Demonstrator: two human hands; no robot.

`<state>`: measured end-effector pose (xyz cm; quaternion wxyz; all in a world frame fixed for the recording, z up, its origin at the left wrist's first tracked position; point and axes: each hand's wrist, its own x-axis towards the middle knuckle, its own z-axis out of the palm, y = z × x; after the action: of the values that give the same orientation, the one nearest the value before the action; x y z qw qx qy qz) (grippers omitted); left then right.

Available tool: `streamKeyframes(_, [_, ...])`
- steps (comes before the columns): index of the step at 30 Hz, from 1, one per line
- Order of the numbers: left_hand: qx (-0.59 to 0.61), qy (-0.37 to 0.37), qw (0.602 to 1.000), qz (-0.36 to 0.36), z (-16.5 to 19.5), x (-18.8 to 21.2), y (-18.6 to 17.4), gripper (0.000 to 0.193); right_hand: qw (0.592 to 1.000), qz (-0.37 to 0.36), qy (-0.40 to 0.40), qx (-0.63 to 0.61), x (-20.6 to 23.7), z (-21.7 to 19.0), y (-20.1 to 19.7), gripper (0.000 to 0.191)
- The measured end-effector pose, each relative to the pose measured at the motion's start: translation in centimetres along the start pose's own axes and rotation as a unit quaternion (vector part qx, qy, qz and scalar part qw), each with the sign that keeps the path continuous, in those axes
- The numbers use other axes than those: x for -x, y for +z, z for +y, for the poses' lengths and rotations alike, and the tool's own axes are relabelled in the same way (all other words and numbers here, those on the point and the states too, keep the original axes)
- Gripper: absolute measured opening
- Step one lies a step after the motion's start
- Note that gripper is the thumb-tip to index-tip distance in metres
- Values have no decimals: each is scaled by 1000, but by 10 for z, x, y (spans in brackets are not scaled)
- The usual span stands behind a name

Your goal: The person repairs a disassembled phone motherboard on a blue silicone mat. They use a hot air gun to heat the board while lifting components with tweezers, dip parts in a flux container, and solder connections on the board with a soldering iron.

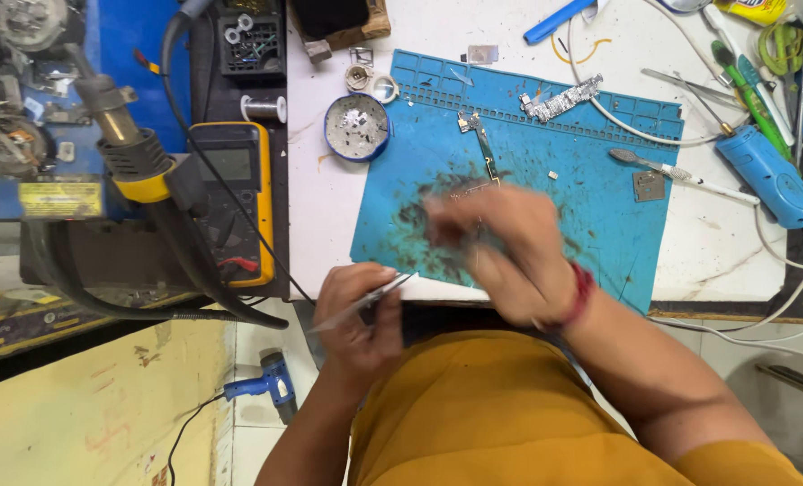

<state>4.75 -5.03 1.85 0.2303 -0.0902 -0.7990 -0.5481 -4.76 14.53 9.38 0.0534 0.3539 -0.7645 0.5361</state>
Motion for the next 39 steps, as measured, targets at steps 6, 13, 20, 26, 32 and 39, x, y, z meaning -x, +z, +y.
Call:
streamKeyframes(6, [92, 9, 994, 52, 24, 16, -30, 14, 990, 25, -26, 137, -121, 45, 87, 71])
streamKeyframes(13, [87, 88, 980, 158, 51, 35, -50, 18, 935, 25, -138, 325, -212, 71, 135, 24])
streamKeyframes(20, [155, 50, 961, 224, 45, 30, -43, 23, 978, 173, -72, 94, -88, 61, 55, 17])
streamKeyframes(26, [192, -94, 977, 19, 4, -15, 15, 20, 907, 395, 106, -104, 57, 41, -8, 19])
streamKeyframes(32, [217, -200, 955, -40, -20, -44, 77, 11, 934, 292, 184, 95, 135, 46, -15, 25])
streamKeyframes(39, [118, -177, 976, -46, -21, -43, 81, 8, 951, 204, 110, 205, 129, 59, -16, 25])
